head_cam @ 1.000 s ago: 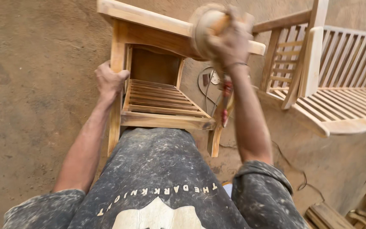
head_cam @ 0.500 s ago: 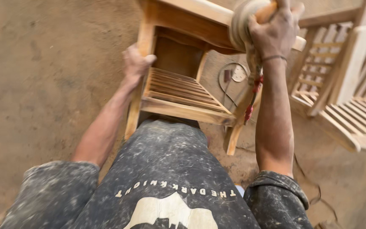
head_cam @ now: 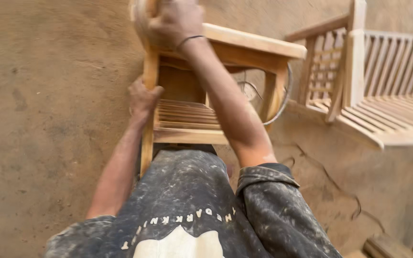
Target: The person uses an orbital sander to smooth the surfaces of a wooden stool. They sand the top, legs, and underside, repositioning the stool to access different areas. The person also briefly adjusts the sander's power cord during the task.
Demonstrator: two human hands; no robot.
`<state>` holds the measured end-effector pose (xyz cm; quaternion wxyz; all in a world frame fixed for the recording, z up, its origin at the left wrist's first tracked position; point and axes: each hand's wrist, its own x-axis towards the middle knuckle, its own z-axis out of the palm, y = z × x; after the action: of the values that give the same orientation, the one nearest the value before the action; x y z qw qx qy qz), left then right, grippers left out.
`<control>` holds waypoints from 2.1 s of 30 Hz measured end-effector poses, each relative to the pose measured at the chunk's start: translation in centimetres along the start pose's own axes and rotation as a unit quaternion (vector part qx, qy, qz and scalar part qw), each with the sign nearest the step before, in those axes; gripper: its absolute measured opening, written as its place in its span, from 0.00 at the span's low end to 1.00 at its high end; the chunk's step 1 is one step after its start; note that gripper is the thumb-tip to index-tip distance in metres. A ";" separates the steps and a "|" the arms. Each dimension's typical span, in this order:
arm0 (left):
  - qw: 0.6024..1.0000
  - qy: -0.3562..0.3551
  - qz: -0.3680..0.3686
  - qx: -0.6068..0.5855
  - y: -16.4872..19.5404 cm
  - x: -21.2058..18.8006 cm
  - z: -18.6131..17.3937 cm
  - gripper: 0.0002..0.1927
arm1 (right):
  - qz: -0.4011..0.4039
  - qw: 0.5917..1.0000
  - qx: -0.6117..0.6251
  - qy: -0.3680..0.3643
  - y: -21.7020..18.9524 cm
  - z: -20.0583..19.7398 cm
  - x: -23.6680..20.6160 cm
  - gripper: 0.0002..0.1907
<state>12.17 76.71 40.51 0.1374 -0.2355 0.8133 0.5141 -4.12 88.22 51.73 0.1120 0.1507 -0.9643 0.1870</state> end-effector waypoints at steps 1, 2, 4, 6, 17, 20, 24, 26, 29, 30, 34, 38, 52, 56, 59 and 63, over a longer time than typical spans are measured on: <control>1.000 -0.017 -0.024 0.010 -0.6 0.0 -0.1 0.20 | 0.038 0.999 0.011 -0.023 2.6 -1.6 -1.2 0.14; 1.000 0.006 0.020 0.008 -1.2 0.0 -0.1 0.20 | 0.074 0.996 0.024 -0.043 5.3 -3.3 -2.4 0.15; 0.998 0.030 0.056 -0.003 -2.3 0.2 -0.2 0.18 | 0.142 0.989 0.023 -0.027 10.2 -7.3 -5.8 0.22; 0.998 0.032 0.047 -0.003 -3.2 0.4 -0.4 0.16 | 0.198 0.980 -0.022 -0.023 14.3 -10.9 -8.5 0.24; 0.997 0.046 0.034 0.054 -5.2 -0.4 -1.3 0.13 | 0.269 0.959 0.088 -0.033 36.0 -14.2 -15.9 0.15; 0.994 0.063 0.034 0.081 -5.0 0.0 -1.4 0.12 | 0.248 0.926 0.283 0.031 40.5 -13.9 -17.9 0.18; 0.988 0.095 0.036 0.120 -4.8 0.2 -1.3 0.12 | 0.340 0.787 0.514 0.012 44.1 -10.8 -20.5 0.19; 0.991 0.084 0.041 0.099 -5.2 0.2 -1.2 0.12 | 0.401 0.745 0.533 0.000 45.0 -8.7 -21.7 0.19; 0.989 0.089 0.025 0.119 -5.3 -0.2 -1.2 0.12 | 0.367 0.690 0.624 0.014 45.7 -6.1 -23.1 0.19; 0.987 0.088 0.029 0.131 -5.3 -0.3 -1.2 0.12 | 0.335 0.670 0.662 0.020 45.9 -5.5 -23.6 0.18; 0.983 0.104 -0.004 0.150 -5.0 -0.4 -1.5 0.12 | 0.350 0.675 0.649 0.005 45.8 -6.0 -23.7 0.19; 0.984 0.106 0.000 0.142 -4.9 -0.2 -1.8 0.13 | 0.329 0.751 0.573 0.007 44.2 -9.7 -22.2 0.21; 0.990 0.076 0.025 0.118 -6.7 -0.2 -1.9 0.14 | 0.242 0.960 -0.023 -0.137 28.8 -18.0 -11.1 0.23; 0.989 0.071 0.006 0.127 -5.5 -0.3 -1.4 0.15 | 0.282 0.924 -0.019 -0.259 31.0 -18.7 -7.7 0.24; 0.989 0.072 0.009 0.131 -4.1 -0.4 -1.3 0.17 | 0.241 0.908 -0.023 -0.343 34.0 -17.6 -4.4 0.24; 0.990 0.065 -0.017 0.127 -2.7 -0.7 -1.2 0.17 | 0.282 0.811 0.088 -0.505 36.9 -15.0 0.8 0.23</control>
<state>14.18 74.83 39.23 0.1217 -0.2632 0.8749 0.3879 -14.76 126.55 53.42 -0.4623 -0.0452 -0.8644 0.1924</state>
